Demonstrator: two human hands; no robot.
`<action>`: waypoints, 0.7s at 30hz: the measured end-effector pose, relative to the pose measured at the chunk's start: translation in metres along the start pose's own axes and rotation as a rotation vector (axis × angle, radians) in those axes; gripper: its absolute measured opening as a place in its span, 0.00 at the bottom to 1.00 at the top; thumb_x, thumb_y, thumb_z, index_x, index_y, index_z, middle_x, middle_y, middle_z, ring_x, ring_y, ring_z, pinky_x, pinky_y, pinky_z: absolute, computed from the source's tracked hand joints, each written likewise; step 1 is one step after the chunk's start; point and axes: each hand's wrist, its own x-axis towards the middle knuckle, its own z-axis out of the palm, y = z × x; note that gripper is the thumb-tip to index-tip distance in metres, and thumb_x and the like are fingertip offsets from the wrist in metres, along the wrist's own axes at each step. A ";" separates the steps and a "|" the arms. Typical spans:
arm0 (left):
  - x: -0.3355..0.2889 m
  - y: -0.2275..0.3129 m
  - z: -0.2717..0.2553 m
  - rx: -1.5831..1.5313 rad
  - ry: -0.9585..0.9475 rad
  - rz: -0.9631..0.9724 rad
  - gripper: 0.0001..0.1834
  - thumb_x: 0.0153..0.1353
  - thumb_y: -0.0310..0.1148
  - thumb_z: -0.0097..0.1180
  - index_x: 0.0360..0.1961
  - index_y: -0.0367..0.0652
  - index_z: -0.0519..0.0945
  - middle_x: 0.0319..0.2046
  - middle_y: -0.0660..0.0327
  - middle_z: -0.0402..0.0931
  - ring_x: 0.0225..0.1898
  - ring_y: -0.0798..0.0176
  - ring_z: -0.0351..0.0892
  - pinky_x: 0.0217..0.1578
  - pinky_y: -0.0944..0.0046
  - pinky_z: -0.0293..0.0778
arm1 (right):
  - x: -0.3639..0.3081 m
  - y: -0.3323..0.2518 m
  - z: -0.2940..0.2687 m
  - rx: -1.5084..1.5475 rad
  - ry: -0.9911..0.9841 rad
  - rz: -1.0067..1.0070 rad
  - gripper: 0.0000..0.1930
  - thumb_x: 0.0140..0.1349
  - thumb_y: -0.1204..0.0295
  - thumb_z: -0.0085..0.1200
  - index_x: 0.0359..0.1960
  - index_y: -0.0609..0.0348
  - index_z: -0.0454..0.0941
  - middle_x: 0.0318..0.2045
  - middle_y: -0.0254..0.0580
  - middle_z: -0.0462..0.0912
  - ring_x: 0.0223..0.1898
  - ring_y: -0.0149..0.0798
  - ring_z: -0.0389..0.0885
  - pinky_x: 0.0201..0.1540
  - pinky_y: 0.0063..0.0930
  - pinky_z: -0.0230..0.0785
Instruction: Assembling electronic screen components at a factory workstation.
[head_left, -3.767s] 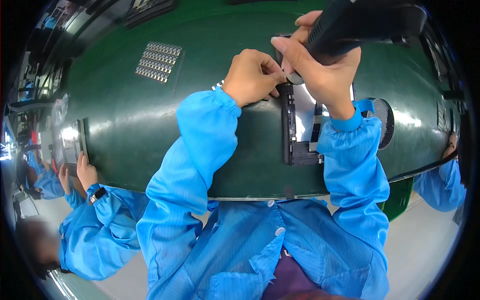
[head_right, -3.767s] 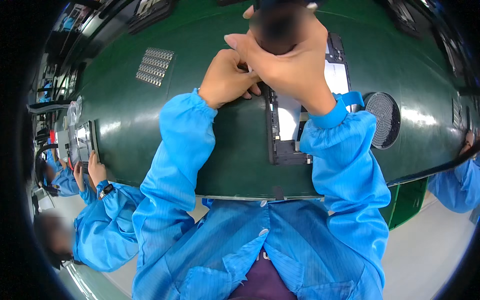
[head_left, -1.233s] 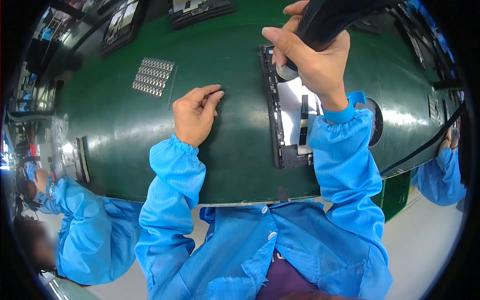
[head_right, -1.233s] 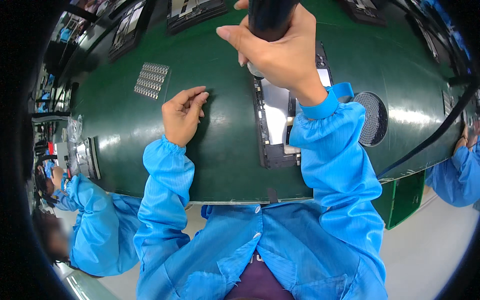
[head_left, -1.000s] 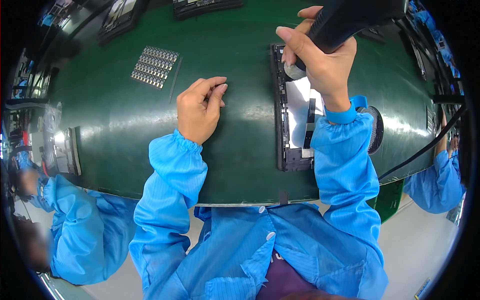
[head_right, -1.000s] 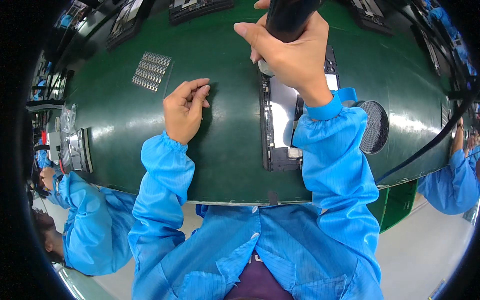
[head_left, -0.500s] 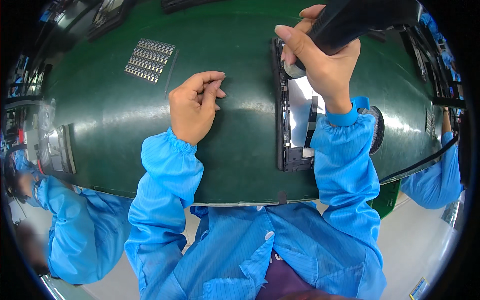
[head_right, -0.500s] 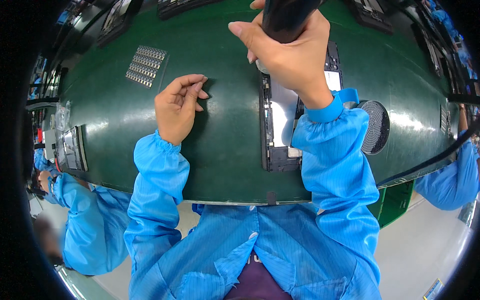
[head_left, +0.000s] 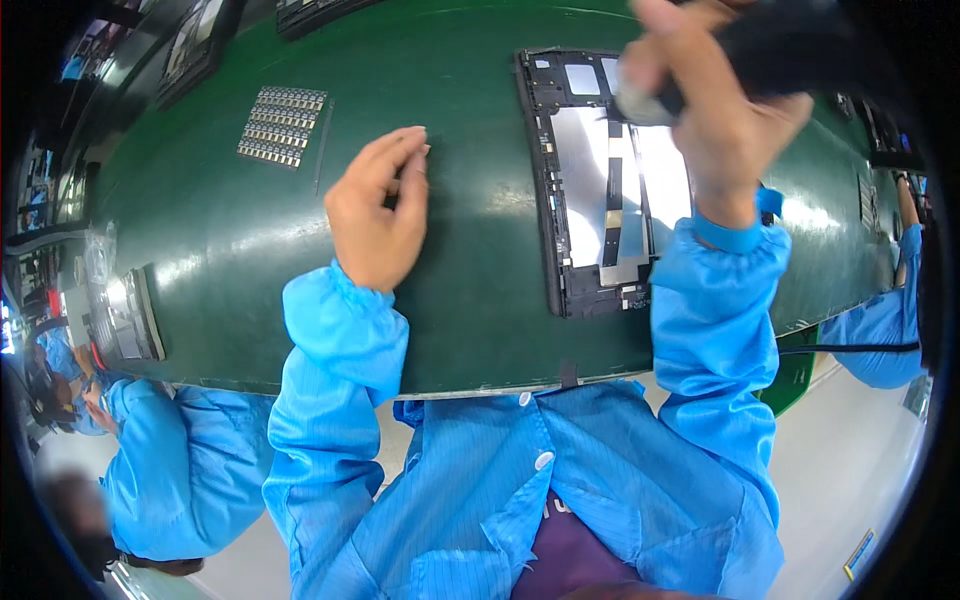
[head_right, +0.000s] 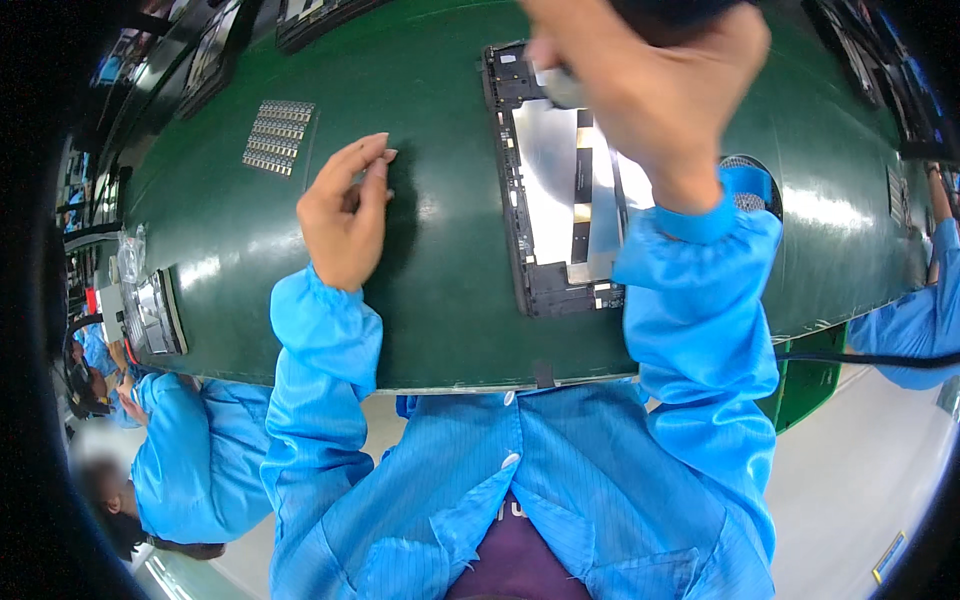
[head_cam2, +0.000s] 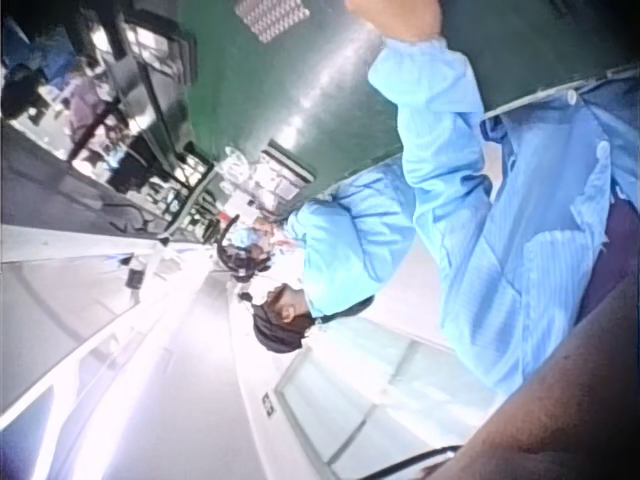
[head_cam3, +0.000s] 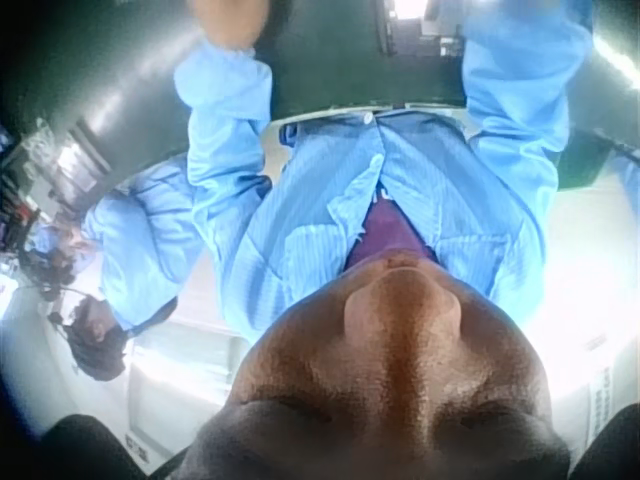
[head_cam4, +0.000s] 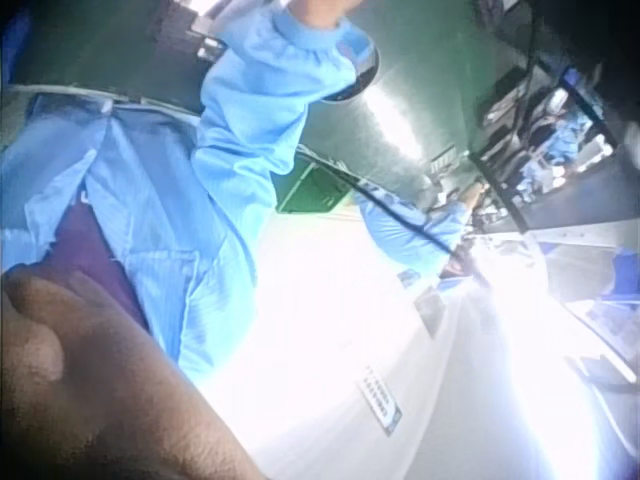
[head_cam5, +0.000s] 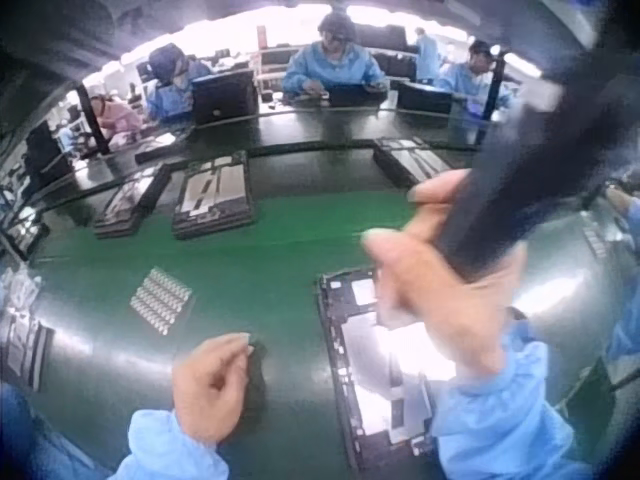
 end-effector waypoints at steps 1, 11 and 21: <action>-0.007 0.005 0.005 0.209 -0.060 0.263 0.11 0.53 0.19 0.53 0.39 0.34 0.79 0.40 0.52 0.77 0.39 0.57 0.80 0.34 0.64 0.77 | 0.006 0.011 -0.020 0.007 -0.086 -0.172 0.16 0.50 0.84 0.58 0.41 0.66 0.69 0.16 0.38 0.75 0.15 0.30 0.74 0.18 0.22 0.66; -0.043 0.021 0.072 0.399 -0.446 0.890 0.23 0.43 0.29 0.66 0.41 0.32 0.76 0.45 0.50 0.74 0.50 0.50 0.74 0.53 0.52 0.69 | -0.017 0.017 -0.094 0.002 0.056 -0.267 0.18 0.50 0.83 0.59 0.43 0.67 0.69 0.18 0.40 0.77 0.17 0.32 0.76 0.23 0.23 0.68; 0.173 -0.005 0.092 0.816 -0.201 0.567 0.12 0.56 0.32 0.54 0.40 0.38 0.76 0.43 0.53 0.75 0.42 0.45 0.75 0.43 0.54 0.72 | -0.035 0.042 -0.084 0.041 -0.023 -0.011 0.18 0.49 0.86 0.60 0.41 0.65 0.68 0.17 0.36 0.75 0.16 0.26 0.72 0.19 0.17 0.63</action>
